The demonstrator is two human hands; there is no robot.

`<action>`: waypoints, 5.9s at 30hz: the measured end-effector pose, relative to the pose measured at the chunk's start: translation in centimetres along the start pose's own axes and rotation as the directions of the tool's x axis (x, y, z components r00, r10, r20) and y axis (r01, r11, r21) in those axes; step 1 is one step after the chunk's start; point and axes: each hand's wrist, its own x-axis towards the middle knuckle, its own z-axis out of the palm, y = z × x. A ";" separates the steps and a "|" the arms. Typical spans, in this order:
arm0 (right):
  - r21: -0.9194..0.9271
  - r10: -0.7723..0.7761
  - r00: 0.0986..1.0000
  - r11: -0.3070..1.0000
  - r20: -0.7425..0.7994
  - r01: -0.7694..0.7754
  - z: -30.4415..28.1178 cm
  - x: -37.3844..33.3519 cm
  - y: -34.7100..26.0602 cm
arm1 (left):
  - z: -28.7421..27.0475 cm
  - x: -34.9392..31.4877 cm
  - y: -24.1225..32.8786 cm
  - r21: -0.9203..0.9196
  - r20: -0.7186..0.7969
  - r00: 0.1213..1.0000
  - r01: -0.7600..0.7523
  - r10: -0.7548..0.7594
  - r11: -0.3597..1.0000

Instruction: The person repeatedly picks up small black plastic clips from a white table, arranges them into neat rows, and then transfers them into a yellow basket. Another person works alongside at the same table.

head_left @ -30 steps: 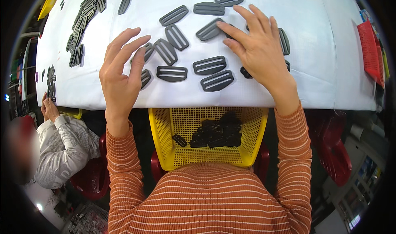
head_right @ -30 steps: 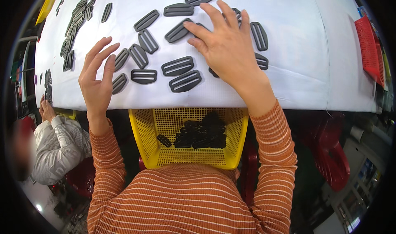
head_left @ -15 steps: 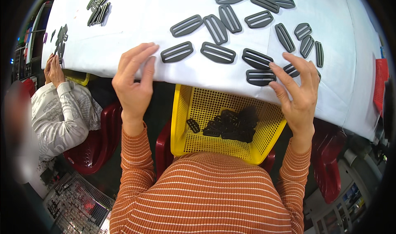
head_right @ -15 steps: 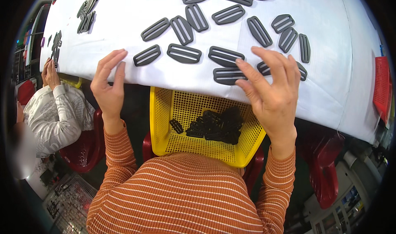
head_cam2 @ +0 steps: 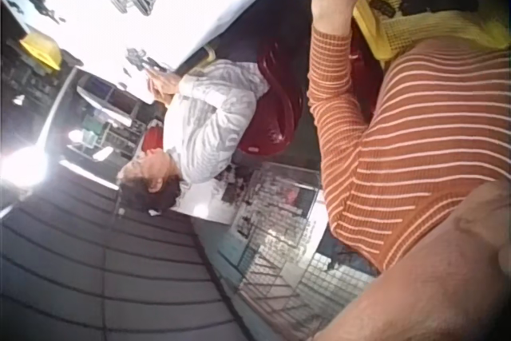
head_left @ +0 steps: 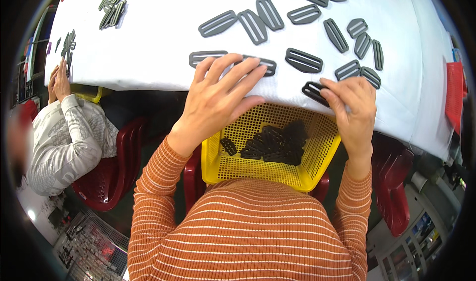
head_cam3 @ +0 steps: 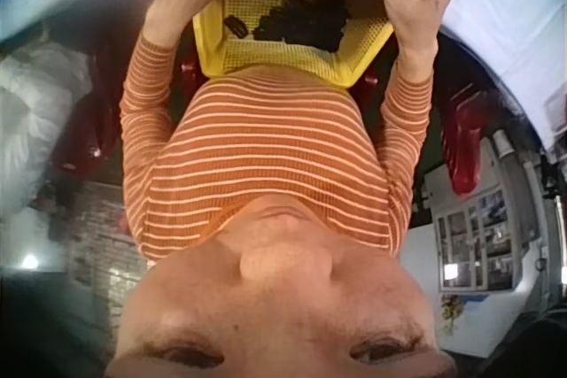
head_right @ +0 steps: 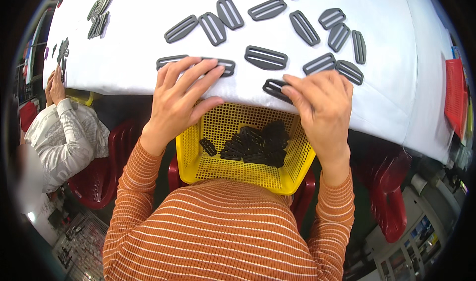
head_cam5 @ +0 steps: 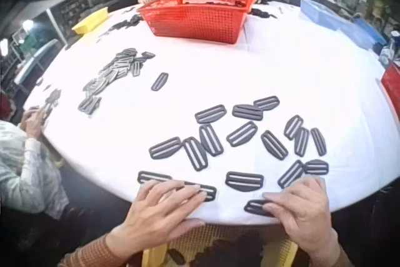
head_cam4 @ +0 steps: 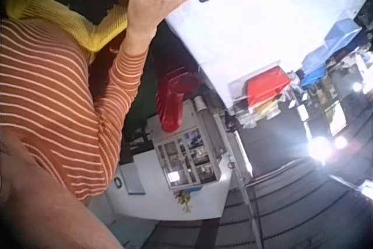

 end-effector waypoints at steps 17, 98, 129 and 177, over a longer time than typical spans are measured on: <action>-0.013 -0.253 0.967 0.967 0.005 0.254 1.3 5.1 1.1 | 0.1 0.6 -0.8 -0.235 -0.111 0.992 -0.078 0.053 0.969; 0.017 -0.162 0.948 0.986 0.273 0.164 -1.6 2.0 3.7 | 3.7 11.3 -1.8 -0.484 0.183 0.979 0.013 0.087 0.875; -0.102 -0.159 0.950 0.976 0.268 0.192 -1.1 5.7 4.6 | 3.2 13.0 -3.0 -0.424 0.141 0.988 0.001 0.065 0.906; -0.325 -0.246 0.969 0.916 0.008 0.235 7.0 13.3 -4.8 | -1.2 5.6 -9.2 -0.146 -0.190 0.958 0.188 -0.214 0.971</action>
